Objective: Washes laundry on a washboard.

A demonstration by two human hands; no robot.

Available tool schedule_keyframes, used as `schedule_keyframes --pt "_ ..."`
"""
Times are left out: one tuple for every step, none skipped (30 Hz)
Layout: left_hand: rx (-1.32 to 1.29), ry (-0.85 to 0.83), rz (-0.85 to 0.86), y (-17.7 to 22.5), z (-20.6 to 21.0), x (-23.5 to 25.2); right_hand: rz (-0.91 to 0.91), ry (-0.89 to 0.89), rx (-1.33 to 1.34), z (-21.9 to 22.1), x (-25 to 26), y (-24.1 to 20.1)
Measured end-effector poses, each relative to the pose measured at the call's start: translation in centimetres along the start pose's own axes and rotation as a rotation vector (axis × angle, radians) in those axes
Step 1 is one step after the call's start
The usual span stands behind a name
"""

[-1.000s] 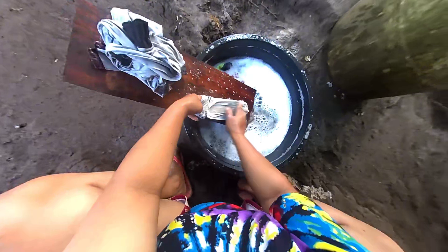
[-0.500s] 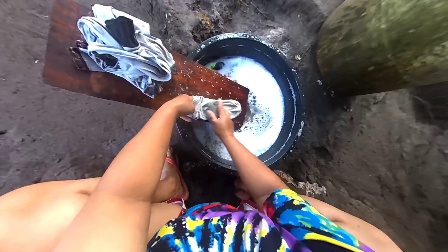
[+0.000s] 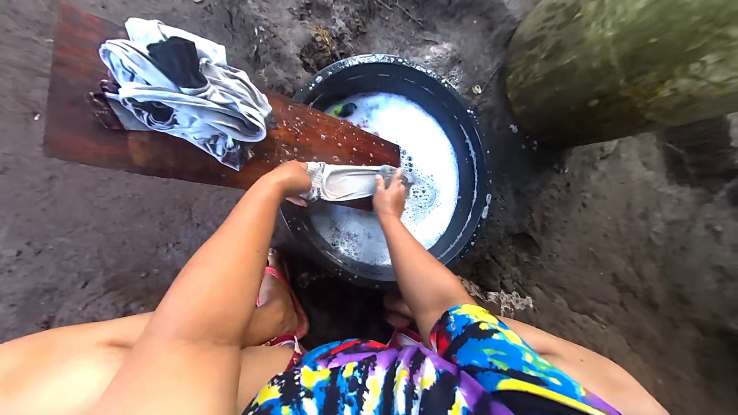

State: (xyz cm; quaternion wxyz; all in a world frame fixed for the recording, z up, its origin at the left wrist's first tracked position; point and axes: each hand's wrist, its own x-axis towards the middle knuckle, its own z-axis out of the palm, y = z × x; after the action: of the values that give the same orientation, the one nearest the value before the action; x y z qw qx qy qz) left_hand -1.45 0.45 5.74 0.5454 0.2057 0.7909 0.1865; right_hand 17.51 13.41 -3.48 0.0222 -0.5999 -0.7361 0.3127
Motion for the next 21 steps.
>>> schedule_keyframes --pt "-0.001 -0.004 0.001 0.1 -0.1 0.0 -0.094 -0.038 -0.014 0.6 -1.6 -1.5" --pt "-0.010 -0.010 0.004 0.2 -0.1 -0.1 -0.200 -0.098 -0.028 1.2 -3.7 -3.1" --pt "-0.018 -0.015 0.005 0.3 -0.1 -0.3 -0.293 -0.161 -0.042 1.7 -5.3 -4.2" --pt "-0.022 -0.016 0.001 0.4 -0.2 -0.4 -0.347 -0.203 -0.051 1.9 -5.9 -4.7" --pt "-0.022 -0.019 -0.006 0.3 -0.2 -0.5 -0.354 -0.206 -0.054 1.7 -5.3 -4.0" --pt "-0.018 -0.019 -0.009 0.3 -0.1 -0.5 -0.304 -0.179 -0.046 1.2 -3.7 -2.6" --pt "-0.017 -0.012 -0.007 0.3 -0.2 -0.4 -0.220 -0.111 -0.031 0.5 -1.4 -0.9" --pt "-0.013 -0.004 -0.006 0.3 -0.2 -0.2 -0.111 -0.045 -0.029 -0.1 0.8 0.7" --pt "-0.007 0.001 -0.008 0.2 -0.1 -0.1 -0.008 0.000 -0.037 -0.5 2.2 1.8" --pt "0.005 0.003 -0.013 0.2 0.1 0.0 0.041 0.024 -0.039 -0.6 2.5 2.0" --pt "0.015 0.005 -0.016 0.4 0.1 0.1 0.007 0.017 -0.032 -0.4 1.6 1.0" --pt "0.021 0.004 -0.017 0.7 0.1 0.1 -0.082 -0.021 -0.041 0.2 -0.2 -0.7" --pt "0.020 0.000 -0.016 0.7 0.1 0.1 -0.188 -0.088 -0.054 0.9 -2.3 -2.6" --pt "0.018 -0.005 -0.016 0.6 0.2 0.1 -0.275 -0.165 -0.064 1.4 -4.0 -4.1" --pt "0.012 -0.006 -0.016 0.4 0.2 0.1 -0.323 -0.215 -0.059 1.6 -4.7 -4.7" --pt "0.007 -0.004 -0.013 0.1 0.3 0.2 -0.331 -0.217 -0.051 1.4 -4.2 -4.2" --pt "0.001 -0.002 -0.007 0.0 0.2 0.3 -0.293 -0.176 -0.041 0.8 -2.6 -2.9" --pt "-0.003 0.007 -0.001 0.0 0.1 0.6 -0.220 -0.108 -0.028 0.2 -0.4 -1.4" --pt "-0.002 0.012 -0.003 -0.2 0.1 0.6 -0.114 -0.039 -0.017 -0.2 1.3 0.2" --pt "0.003 0.014 -0.010 -0.3 0.3 0.7 -0.009 0.009 -0.010 -0.4 2.4 1.2" --pt "0.002 0.013 -0.016 -0.2 0.3 0.7 0.040 0.033 -0.004 -0.4 2.5 1.2"
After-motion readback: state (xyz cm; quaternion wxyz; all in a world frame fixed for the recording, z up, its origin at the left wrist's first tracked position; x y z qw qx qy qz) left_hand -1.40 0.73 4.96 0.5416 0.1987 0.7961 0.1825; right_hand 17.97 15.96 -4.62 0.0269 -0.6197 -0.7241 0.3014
